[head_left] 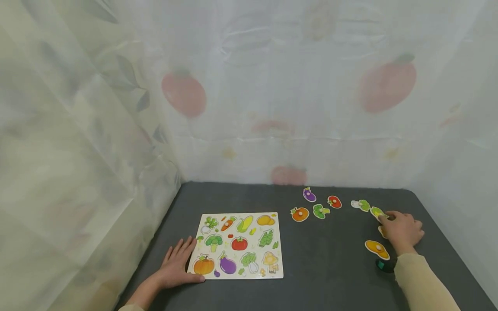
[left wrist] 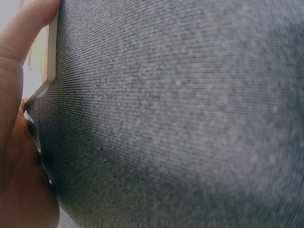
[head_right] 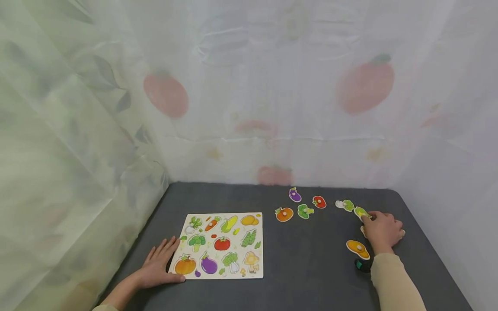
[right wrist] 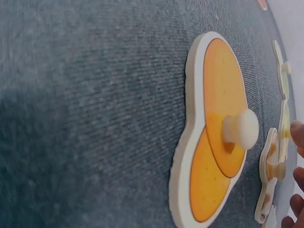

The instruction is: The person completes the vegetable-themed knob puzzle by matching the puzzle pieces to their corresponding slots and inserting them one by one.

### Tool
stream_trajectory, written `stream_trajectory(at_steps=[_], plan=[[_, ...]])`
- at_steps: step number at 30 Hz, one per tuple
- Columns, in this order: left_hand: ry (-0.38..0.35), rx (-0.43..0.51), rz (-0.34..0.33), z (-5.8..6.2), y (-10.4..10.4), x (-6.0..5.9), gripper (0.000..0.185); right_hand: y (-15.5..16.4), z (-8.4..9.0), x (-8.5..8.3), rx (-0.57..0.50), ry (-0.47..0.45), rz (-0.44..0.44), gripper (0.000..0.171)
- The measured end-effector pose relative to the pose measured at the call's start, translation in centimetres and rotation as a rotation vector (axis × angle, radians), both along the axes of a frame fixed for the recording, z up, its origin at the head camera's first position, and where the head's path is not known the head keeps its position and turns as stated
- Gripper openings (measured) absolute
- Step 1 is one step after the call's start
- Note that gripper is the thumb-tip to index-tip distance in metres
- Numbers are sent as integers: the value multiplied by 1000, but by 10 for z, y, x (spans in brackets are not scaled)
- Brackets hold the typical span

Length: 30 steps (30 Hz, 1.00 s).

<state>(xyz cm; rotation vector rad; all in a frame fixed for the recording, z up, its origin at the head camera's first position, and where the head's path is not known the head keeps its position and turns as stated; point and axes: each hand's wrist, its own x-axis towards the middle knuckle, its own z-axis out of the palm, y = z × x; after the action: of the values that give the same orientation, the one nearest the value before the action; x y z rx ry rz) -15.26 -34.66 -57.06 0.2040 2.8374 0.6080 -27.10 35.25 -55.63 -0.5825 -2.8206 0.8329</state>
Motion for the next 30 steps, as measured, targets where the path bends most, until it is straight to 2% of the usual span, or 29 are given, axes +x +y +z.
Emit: stream_trajectory(at_steps=[10, 30], plan=[[4, -5, 6, 1, 1, 1, 129, 0, 2, -5, 14, -3, 5, 51], [10, 5, 5, 2, 2, 2, 129, 0, 6, -16, 54, -105, -9, 50]])
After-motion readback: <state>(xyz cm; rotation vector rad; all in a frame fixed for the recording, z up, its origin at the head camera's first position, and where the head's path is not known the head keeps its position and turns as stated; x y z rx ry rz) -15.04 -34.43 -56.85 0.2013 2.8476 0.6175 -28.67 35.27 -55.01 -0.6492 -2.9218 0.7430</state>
